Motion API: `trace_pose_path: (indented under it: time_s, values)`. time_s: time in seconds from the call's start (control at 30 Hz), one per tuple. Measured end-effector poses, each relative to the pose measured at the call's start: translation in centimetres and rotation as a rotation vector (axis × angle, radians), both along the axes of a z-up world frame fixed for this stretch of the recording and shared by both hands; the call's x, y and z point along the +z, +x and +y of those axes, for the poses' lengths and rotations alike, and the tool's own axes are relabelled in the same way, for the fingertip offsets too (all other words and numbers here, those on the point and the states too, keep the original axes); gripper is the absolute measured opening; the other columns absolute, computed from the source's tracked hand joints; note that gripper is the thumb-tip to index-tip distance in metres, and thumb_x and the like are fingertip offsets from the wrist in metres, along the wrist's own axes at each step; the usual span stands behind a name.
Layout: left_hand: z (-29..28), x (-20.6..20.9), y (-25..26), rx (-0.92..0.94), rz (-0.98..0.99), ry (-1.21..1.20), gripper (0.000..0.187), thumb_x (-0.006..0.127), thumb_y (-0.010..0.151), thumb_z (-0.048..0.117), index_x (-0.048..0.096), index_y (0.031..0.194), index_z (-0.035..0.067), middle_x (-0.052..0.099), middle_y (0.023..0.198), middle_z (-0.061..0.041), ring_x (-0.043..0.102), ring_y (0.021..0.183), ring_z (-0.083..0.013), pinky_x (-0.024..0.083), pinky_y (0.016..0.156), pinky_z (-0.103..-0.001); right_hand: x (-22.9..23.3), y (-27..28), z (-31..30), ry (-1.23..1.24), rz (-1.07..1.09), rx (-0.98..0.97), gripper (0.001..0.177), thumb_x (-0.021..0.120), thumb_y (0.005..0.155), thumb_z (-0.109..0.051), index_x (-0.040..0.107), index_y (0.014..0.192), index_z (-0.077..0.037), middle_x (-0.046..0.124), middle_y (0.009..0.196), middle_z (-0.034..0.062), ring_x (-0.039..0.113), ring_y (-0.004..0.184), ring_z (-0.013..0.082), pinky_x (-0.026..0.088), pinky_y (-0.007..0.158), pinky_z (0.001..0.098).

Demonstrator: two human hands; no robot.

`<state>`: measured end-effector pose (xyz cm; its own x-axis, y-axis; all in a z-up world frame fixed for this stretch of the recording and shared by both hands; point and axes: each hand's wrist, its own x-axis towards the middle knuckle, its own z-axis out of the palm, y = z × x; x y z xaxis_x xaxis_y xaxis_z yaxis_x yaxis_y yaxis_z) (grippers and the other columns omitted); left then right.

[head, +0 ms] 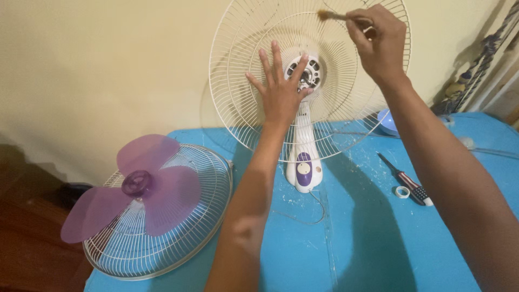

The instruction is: The person disassembles a white electric fan by removing screws from the base and separating the motor housing. They then reattach the motor to the base, place the front grill on the fan, and use a brush to clean the grill. The person also handles a small white plastic piece and repositions the fan on the table.

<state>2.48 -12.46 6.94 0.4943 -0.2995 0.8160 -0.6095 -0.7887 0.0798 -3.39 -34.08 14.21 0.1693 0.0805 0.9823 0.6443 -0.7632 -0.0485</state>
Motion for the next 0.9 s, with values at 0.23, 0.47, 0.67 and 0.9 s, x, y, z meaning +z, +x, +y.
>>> trace_pose_path:
  time_s: [0.23,0.47,0.67,0.9]
  values:
    - [0.0,0.2,-0.2,0.002,0.042,-0.005,0.085,0.083,0.072,0.057,0.046,0.147,0.048,-0.005,0.168,-0.012,-0.005,0.156,-0.0443,0.006,0.112,-0.091,0.3,-1.2,1.4,-0.081,0.165,0.035,0.009,0.070,0.113,-0.002,0.070,0.117,0.006,0.073,0.098,0.0144,0.076,0.083,0.0176,0.059,0.067,0.0252]
    - [0.2,0.3,-0.4,0.012,0.040,0.009,0.088,0.085,0.073,0.051,0.042,0.150,0.049,-0.005,0.168,-0.013,-0.004,0.155,-0.0460,0.006,0.110,-0.092,0.2,-1.8,2.5,-0.085,0.201,0.119,0.011,0.068,0.114,-0.004,0.072,0.123,0.001,0.072,0.102,0.0127,0.077,0.090,0.0187,0.063,0.071,0.0258]
    - [0.2,0.0,-0.4,0.003,0.003,-0.015,0.088,0.086,0.072,0.051,0.043,0.149,0.049,-0.004,0.169,-0.012,-0.003,0.156,-0.0449,0.008,0.111,-0.092,-0.4,-2.0,2.5,-0.012,0.323,0.105,0.015,0.067,0.112,-0.008,0.072,0.119,0.004,0.073,0.092,0.0125,0.076,0.081,0.0186,0.061,0.068,0.0277]
    - [0.0,0.0,-0.1,0.005,0.035,0.000,0.088,0.085,0.073,0.050,0.042,0.149,0.049,-0.004,0.168,-0.012,-0.004,0.156,-0.0456,0.007,0.111,-0.091,-0.5,-1.7,2.9,-0.109,0.193,0.051,0.019,0.062,0.113,-0.010,0.071,0.118,0.007,0.073,0.100,0.0181,0.077,0.085,0.0212,0.063,0.069,0.0273]
